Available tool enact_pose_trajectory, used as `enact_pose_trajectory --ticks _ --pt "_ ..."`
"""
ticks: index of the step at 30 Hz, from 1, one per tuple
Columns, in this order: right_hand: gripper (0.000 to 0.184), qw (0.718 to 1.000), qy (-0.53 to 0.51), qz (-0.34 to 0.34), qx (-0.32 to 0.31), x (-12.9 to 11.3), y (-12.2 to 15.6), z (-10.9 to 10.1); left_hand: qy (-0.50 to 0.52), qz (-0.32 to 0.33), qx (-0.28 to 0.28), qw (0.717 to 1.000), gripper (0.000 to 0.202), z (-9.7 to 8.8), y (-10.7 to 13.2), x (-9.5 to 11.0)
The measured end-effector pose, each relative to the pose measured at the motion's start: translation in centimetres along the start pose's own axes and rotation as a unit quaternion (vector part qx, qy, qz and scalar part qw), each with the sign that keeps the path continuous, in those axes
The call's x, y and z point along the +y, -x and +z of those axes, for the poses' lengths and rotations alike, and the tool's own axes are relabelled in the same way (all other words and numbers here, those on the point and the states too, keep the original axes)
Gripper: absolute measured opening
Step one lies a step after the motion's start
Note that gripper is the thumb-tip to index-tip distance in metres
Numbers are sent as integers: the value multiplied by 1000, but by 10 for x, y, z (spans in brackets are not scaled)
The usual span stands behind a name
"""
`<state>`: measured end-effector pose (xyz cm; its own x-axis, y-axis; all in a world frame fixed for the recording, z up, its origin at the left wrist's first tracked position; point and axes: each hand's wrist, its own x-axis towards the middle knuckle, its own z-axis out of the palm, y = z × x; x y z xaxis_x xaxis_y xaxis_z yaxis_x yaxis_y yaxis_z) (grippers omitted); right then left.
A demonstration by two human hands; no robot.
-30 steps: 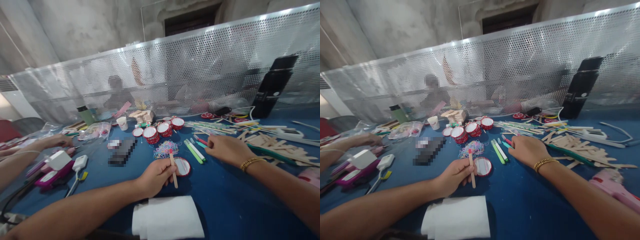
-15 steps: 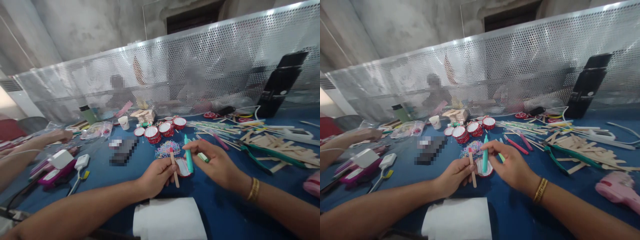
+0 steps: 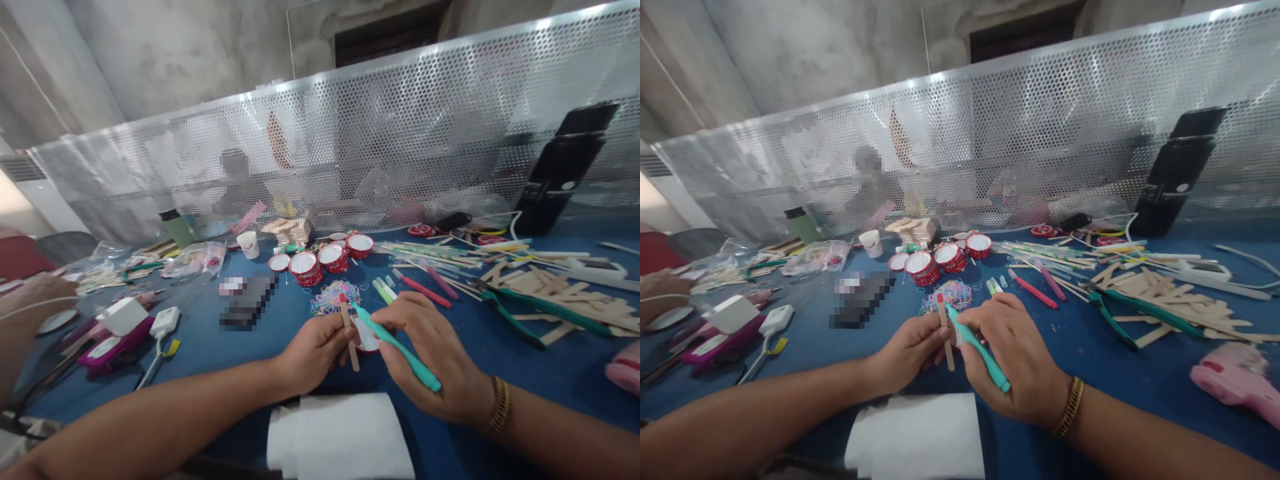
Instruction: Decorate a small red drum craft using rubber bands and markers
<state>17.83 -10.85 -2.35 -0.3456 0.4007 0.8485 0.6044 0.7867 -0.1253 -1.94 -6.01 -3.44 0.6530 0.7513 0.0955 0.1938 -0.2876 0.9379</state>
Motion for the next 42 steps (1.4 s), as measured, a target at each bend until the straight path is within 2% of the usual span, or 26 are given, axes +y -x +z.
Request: enact_pose_trajectory --ticks 3,10,28,42 --pt "24 1000 7 1 4 1 0 3 -21 -8 0 1000 37 0 -1 -2" --pt "16 1000 10 4 3 3 0 8 -70 0 -7 998 38 -1 -1 0" --pt "8 999 6 16 -27 1 0 9 -87 12 -14 996 35 -1 -1 3" --pt "11 999 21 25 0 3 1 7 -78 9 -1 997 35 -1 -2 1"
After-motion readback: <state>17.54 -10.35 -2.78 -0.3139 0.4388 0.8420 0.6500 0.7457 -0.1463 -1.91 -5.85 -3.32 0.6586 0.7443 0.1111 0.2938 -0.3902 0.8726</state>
